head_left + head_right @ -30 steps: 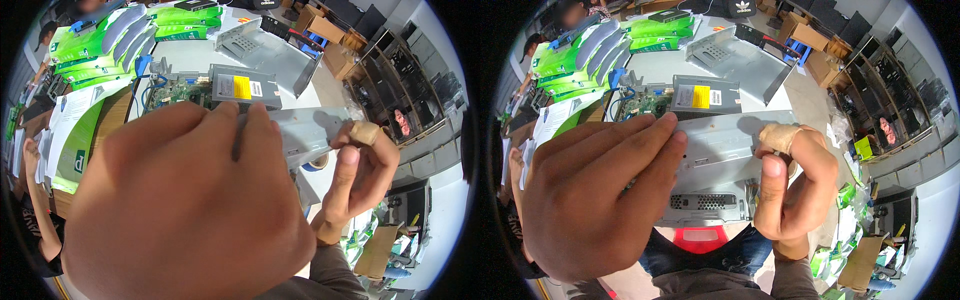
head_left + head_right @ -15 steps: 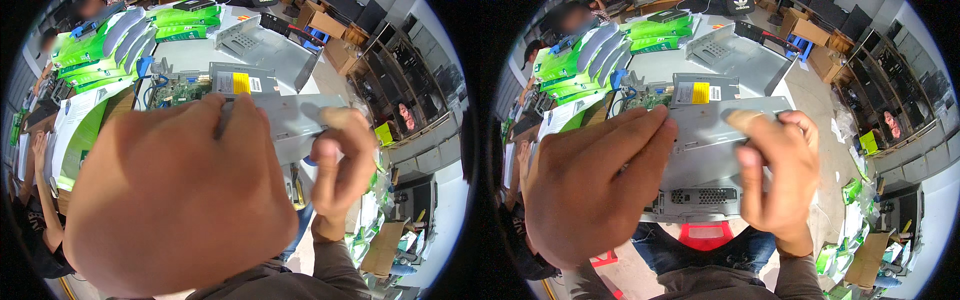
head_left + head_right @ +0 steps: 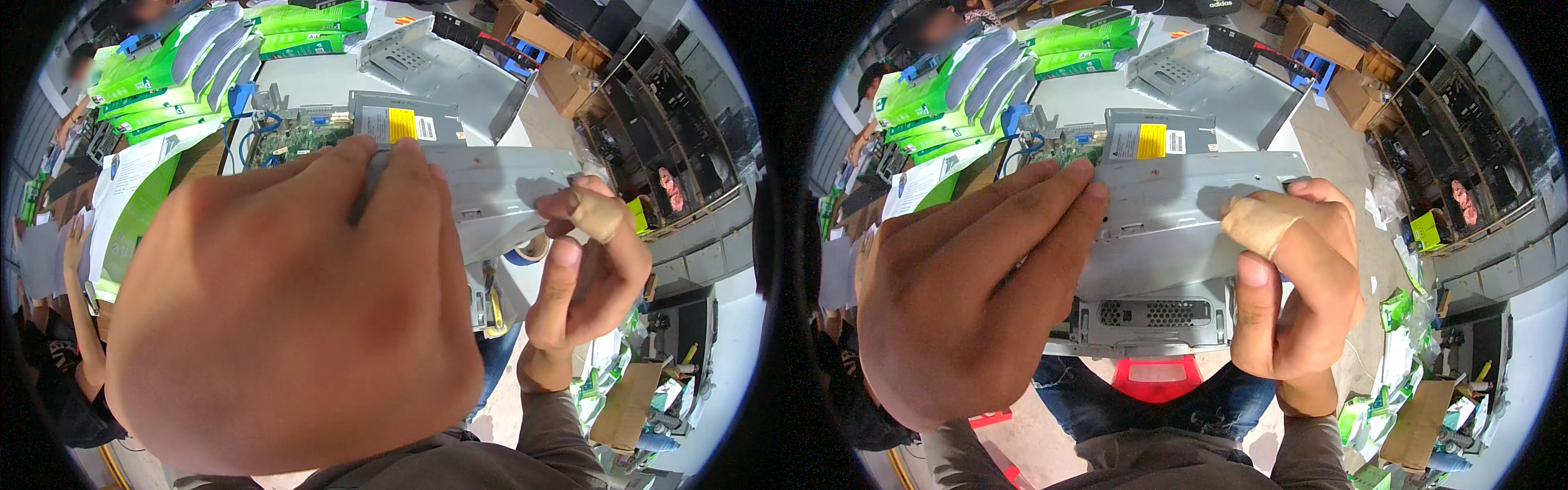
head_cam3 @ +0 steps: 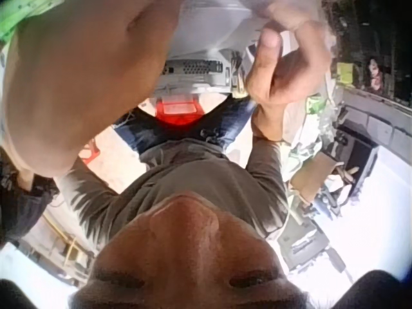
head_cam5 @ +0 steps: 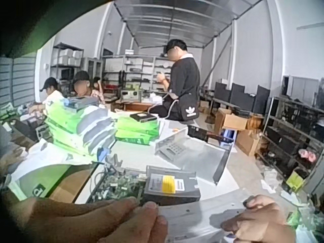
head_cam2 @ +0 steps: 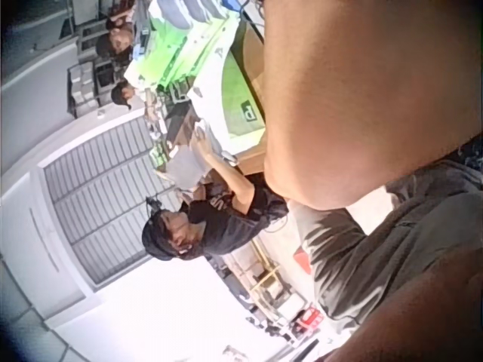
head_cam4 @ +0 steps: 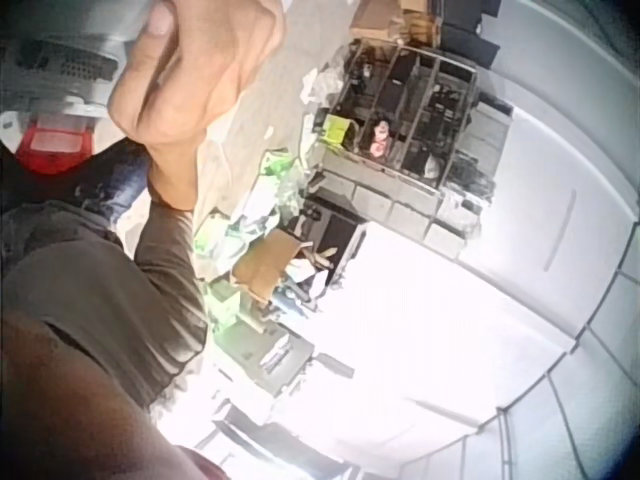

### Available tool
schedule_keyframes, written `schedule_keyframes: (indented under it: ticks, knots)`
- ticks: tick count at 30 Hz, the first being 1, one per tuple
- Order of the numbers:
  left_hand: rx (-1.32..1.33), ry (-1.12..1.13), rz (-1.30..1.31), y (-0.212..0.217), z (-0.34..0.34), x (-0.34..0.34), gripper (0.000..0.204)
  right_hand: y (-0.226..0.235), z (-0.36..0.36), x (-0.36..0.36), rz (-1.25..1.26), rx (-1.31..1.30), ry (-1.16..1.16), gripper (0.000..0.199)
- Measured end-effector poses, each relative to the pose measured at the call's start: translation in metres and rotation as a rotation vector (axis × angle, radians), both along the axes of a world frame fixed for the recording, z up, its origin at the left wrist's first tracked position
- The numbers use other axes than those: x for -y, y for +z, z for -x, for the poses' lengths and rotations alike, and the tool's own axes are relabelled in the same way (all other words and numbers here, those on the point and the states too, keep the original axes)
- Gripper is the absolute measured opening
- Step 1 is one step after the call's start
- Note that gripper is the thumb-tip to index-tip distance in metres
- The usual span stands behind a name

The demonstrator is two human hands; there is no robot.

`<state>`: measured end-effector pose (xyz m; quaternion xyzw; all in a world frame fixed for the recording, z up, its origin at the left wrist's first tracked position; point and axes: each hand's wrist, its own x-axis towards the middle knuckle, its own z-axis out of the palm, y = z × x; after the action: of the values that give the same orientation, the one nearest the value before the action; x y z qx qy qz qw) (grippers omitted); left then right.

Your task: The person removes an optical drive from a computer chassis, turning it over by hand to observe its sides and then using a screwdriver to remove a screw from its casing.

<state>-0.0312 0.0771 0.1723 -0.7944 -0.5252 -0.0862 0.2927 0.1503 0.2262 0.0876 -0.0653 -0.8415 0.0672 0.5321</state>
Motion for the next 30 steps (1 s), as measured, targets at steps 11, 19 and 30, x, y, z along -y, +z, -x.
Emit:
schedule_keyframes:
  ticks: [11,19,30]
  knots:
    - [0.159,0.055,0.021,-0.006,-0.001,0.002,0.047,-0.004,0.005,-0.001,0.027,-0.072,0.092,0.023]
    - [0.095,-0.002,-0.046,-0.007,0.002,0.002,0.043,-0.003,0.007,-0.001,-0.005,-0.128,0.078,0.021]
    - [0.481,0.065,0.123,-0.016,0.029,0.021,0.049,-0.006,0.006,-0.007,-0.047,-0.063,0.085,0.025]
